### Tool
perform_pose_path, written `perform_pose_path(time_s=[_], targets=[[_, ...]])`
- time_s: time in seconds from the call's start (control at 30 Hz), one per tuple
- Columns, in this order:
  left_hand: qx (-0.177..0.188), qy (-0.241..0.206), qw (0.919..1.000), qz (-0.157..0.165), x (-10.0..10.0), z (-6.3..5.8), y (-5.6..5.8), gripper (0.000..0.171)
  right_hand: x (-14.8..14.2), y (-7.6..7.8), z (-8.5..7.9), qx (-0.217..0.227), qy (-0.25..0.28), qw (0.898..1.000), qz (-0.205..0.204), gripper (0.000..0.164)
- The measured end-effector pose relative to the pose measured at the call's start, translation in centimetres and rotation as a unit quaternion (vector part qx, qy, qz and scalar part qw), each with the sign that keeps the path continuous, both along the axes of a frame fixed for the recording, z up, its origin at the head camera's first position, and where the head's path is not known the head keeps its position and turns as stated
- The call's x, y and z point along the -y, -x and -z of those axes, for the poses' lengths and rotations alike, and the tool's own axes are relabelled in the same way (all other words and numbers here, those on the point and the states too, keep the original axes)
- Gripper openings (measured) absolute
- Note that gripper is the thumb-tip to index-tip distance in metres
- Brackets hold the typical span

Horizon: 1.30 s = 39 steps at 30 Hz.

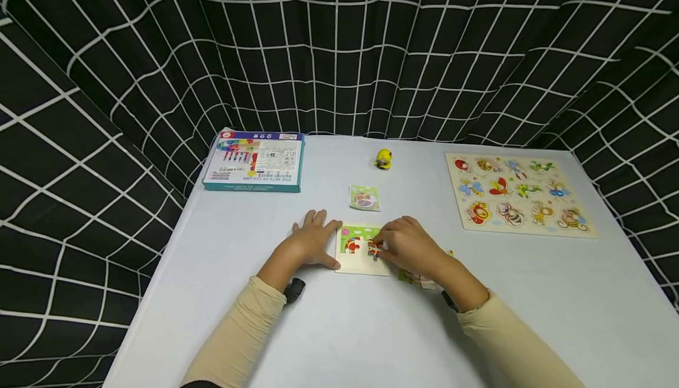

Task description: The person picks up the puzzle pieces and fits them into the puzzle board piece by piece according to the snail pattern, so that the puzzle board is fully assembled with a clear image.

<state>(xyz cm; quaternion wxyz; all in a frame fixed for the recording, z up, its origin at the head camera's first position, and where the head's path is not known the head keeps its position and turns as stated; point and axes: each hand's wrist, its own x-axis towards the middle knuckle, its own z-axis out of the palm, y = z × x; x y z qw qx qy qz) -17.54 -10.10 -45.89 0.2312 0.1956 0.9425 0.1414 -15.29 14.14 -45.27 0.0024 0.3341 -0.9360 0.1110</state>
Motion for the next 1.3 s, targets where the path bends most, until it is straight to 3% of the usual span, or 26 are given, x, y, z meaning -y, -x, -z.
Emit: perform_pose_path(time_s=[0.27,0.83,1.03,1.3], targets=[[0.000,-0.001,1.0000,0.005,-0.5,0.0,-0.1,0.093,1.7,0.1,0.6,0.016,-0.018,1.000,-0.004,0.019],[-0.003,0.004,1.0000,0.005,-0.6,0.2,0.0,0.094,2.0,0.1,0.9,-0.007,-0.043,0.999,-0.002,0.017],[-0.003,-0.001,1.0000,0.003,-0.5,0.3,-0.1,0.095,-0.4,-0.2,0.6,0.008,-0.010,1.000,0.019,0.024],[-0.004,-0.006,1.0000,0.000,0.0,0.3,0.1,0.094,-6.6,-1.3,0.6,0.039,0.003,0.994,0.101,0.030]])
